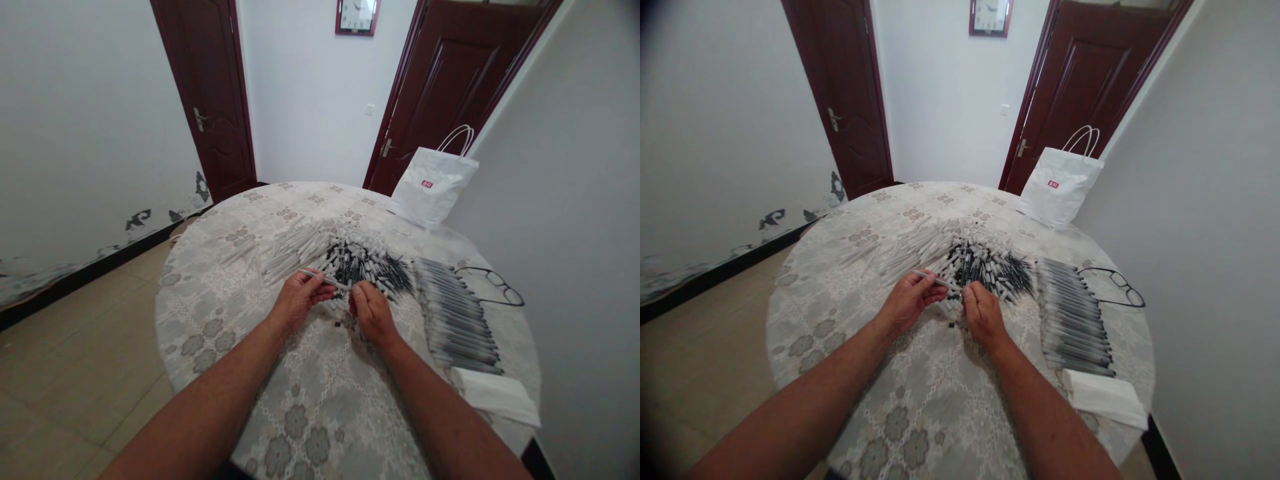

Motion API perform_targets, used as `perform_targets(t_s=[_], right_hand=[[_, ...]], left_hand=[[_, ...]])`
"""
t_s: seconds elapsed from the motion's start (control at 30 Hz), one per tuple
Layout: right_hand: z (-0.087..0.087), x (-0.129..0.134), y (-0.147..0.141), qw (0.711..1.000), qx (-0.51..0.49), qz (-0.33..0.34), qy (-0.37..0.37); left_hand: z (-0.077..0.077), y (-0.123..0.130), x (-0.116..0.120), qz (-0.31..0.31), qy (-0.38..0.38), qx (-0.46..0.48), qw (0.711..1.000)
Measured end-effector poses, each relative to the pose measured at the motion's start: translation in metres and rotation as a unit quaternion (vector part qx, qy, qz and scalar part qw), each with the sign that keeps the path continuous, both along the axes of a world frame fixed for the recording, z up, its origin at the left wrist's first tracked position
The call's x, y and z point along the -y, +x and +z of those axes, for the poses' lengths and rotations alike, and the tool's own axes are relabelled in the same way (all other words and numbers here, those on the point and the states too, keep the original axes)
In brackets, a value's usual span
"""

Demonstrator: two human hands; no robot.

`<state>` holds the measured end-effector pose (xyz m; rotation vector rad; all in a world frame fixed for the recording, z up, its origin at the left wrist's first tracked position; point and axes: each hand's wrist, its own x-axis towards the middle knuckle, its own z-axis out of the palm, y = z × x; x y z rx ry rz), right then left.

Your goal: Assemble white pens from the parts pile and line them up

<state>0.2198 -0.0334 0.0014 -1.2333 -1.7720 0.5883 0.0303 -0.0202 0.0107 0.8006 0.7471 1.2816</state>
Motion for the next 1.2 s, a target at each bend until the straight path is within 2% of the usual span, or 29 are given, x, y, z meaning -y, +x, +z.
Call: perform_targets(t_s=[0.2, 0.5, 0.77, 1.07, 1.2], right_hand=[[-0.0017, -0.0004, 0.0002, 0.998, -0.052, 0.012, -0.027], [0.0006, 0.0019, -0.0011, 1.000, -0.023, 0.000, -0.016], [-0.0033, -0.0005, -0.0007, 0.998, -0.039, 0.005, -0.042], [0.0033, 0.0023, 0.0010, 1.000, -0.024, -0.006, -0.017], [0.0010, 0.0016, -0.0005, 0.998, -0.055, 0.004, -0.031]], left_hand=[[-0.0024, 0.0013, -0.0008, 0.009, 0.000, 0.003, 1.000], [-0.0081, 0.0009, -0.0035, 0.011, 0.005, 0.004, 1.000], [-0.0039, 0.0031, -0.0009, 0.010, 0.006, 0.012, 1.000], [-0.0026, 0.0033, 0.0001, 0.012, 0.013, 0.005, 1.000], [-0.0031, 0.0033, 0.0002, 0.002, 0.017, 0.007, 1.000]])
